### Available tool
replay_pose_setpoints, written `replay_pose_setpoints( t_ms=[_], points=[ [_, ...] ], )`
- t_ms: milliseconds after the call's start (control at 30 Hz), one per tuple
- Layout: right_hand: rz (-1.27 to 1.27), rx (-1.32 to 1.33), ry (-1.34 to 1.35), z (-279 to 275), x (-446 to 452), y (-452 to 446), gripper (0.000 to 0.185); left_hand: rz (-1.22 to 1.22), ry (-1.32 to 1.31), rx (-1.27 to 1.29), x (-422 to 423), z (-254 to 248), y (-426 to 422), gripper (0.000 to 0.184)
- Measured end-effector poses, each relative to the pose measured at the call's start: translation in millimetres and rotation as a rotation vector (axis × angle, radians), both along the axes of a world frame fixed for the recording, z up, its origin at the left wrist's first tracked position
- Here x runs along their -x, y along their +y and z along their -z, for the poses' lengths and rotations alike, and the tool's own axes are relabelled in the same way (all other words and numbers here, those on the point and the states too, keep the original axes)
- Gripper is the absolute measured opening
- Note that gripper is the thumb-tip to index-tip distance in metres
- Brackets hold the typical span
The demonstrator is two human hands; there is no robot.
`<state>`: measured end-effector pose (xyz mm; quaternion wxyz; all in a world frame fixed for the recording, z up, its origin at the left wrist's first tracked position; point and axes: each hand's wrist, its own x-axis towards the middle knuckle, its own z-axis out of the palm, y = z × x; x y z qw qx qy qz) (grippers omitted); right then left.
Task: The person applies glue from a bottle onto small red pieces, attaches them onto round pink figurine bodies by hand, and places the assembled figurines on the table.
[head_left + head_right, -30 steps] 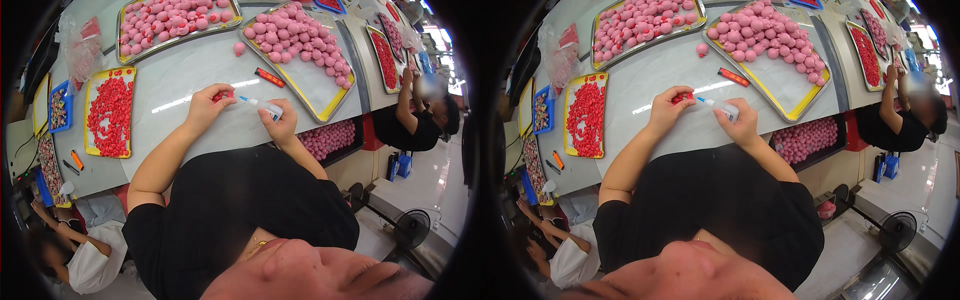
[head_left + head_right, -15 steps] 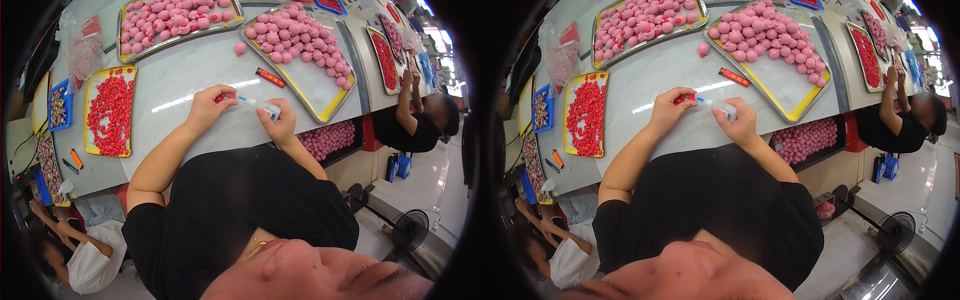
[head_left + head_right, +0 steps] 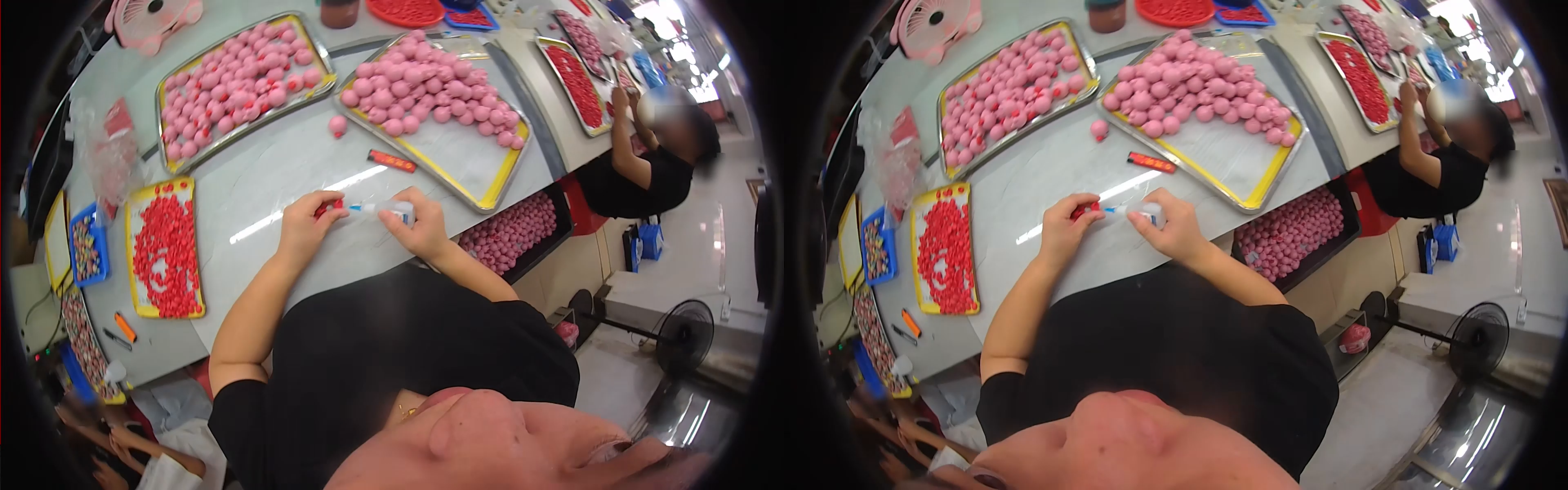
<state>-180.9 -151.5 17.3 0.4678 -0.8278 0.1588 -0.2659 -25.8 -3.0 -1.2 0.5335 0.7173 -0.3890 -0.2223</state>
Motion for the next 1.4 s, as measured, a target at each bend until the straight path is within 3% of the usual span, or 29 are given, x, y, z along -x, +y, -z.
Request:
replay_pose_setpoints(
  t_ms=[133, 300, 633, 700, 833, 900, 933, 1000, 1100, 1200, 1233, 1300, 1400],
  points=[
    [0.038, -0.074, -0.008, 2, 3, -6, 0.020, -0.036, 0.070, 0.005, -1, 5, 0, 0.024],
    [0.094, -0.253, -0.077, 22, -5, -20, 0.030, -0.056, 0.150, 0.009, -2, 3, 0, 0.023],
    [-0.043, -0.177, -0.012, 11, -11, -24, 0.038, -0.026, 0.151, -0.004, -1, 4, 1, 0.024],
    [-0.032, 0.126, -0.122, 3, -5, -30, 0.042, -0.025, 0.149, -0.016, -2, 5, 1, 0.023],
    [0.170, 0.228, -0.104, 5, 3, -76, 0.047, -0.034, 0.144, 0.032, -1, 4, 0, 0.024],
    [0.403, 0.597, 0.110, 3, 2, -103, 0.044, -0.023, 0.158, 0.048, 0, 4, -1, 0.023],
    [0.411, 0.599, 0.109, 7, 4, -114, 0.044, -0.021, 0.138, 0.039, -1, 5, 0, 0.023],
    [0.430, 0.671, 0.377, 19, 9, -128, 0.041, -0.012, 0.118, 0.033, -1, 5, 0, 0.023],
    [0.371, 0.729, 0.464, 22, 12, -132, 0.039, -0.024, 0.144, 0.026, -2, 4, 0, 0.023],
    [0.512, 0.603, 0.256, 18, 9, -137, 0.036, -0.002, 0.139, 0.011, -3, 9, 1, 0.023],
    [0.512, 0.600, 0.256, 15, 8, -141, 0.036, 0.002, 0.144, 0.013, -3, 9, 1, 0.023],
    [0.633, 0.880, 0.337, 11, 7, -152, 0.038, 0.010, 0.148, 0.011, -3, 9, 1, 0.023],
    [0.587, 0.726, 0.374, 15, 7, -160, 0.044, 0.018, 0.140, 0.005, -4, 6, 1, 0.023]
  ],
)
